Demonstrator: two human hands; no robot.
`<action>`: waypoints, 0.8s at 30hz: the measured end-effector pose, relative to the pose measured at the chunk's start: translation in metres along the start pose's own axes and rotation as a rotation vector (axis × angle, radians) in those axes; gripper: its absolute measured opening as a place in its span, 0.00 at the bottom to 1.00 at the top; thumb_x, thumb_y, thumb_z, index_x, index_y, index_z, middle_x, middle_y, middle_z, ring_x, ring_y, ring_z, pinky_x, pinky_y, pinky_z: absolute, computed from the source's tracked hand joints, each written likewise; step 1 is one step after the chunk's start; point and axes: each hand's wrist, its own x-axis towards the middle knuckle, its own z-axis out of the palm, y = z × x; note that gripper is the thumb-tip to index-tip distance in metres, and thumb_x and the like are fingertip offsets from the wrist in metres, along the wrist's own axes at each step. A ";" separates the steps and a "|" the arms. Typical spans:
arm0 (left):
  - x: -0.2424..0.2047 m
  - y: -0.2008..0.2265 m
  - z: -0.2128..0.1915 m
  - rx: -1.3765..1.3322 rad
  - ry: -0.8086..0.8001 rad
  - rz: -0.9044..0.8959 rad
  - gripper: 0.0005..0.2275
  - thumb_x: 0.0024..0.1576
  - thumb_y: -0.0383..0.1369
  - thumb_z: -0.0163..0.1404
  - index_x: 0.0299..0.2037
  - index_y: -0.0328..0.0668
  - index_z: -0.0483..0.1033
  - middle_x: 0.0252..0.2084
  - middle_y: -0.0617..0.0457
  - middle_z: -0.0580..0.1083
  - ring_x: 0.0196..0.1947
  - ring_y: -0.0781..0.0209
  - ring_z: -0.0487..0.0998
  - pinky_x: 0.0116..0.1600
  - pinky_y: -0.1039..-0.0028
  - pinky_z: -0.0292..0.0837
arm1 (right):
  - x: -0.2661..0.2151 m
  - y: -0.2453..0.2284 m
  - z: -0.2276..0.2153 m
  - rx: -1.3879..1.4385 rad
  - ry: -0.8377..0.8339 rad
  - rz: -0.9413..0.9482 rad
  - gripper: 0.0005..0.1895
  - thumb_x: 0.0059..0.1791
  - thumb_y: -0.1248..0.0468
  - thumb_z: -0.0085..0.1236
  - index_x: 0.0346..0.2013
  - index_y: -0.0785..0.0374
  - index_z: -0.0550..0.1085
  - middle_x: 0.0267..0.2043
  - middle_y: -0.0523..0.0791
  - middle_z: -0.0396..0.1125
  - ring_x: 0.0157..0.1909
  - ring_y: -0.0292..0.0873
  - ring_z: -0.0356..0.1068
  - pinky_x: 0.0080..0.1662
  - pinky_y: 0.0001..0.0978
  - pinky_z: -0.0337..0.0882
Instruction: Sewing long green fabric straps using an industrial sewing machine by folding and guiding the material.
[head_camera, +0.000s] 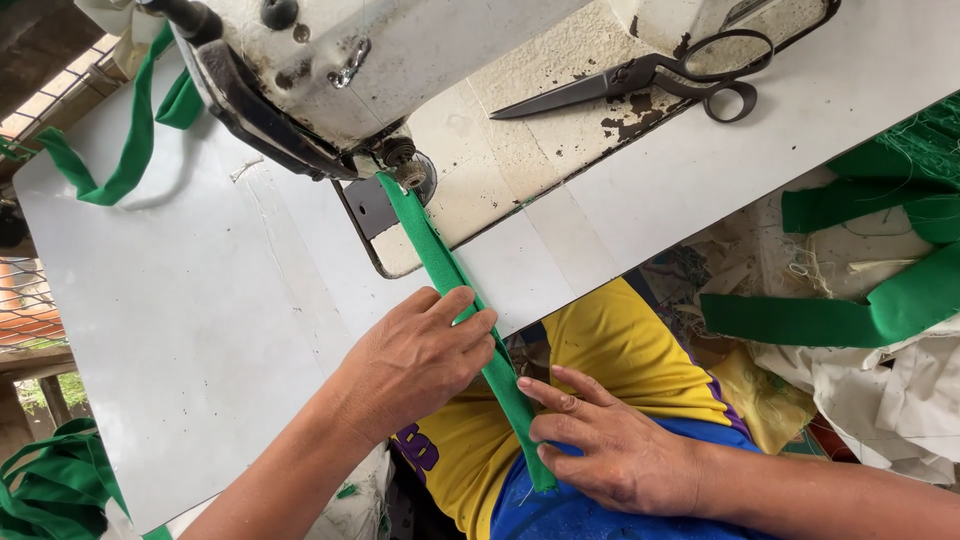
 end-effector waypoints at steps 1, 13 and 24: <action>0.000 0.000 0.000 0.005 -0.006 0.009 0.11 0.59 0.25 0.55 0.25 0.50 0.72 0.35 0.58 0.69 0.47 0.54 0.70 0.38 0.69 0.66 | -0.001 0.001 0.000 -0.001 -0.032 -0.010 0.07 0.56 0.70 0.44 0.44 0.69 0.70 0.52 0.56 0.62 0.74 0.73 0.50 0.69 0.74 0.48; 0.000 0.001 0.000 -0.052 0.138 0.013 0.11 0.62 0.19 0.50 0.26 0.41 0.71 0.28 0.53 0.67 0.33 0.55 0.69 0.50 0.67 0.75 | 0.014 0.002 -0.016 0.055 -0.087 0.020 0.07 0.58 0.72 0.42 0.37 0.68 0.69 0.49 0.57 0.63 0.69 0.70 0.60 0.70 0.63 0.56; 0.011 -0.002 0.005 -0.063 -0.039 0.031 0.13 0.59 0.21 0.51 0.22 0.48 0.71 0.24 0.57 0.65 0.26 0.57 0.67 0.50 0.63 0.73 | 0.007 -0.006 -0.009 -0.035 -0.101 -0.042 0.14 0.60 0.69 0.37 0.36 0.72 0.71 0.50 0.61 0.62 0.64 0.68 0.66 0.72 0.60 0.56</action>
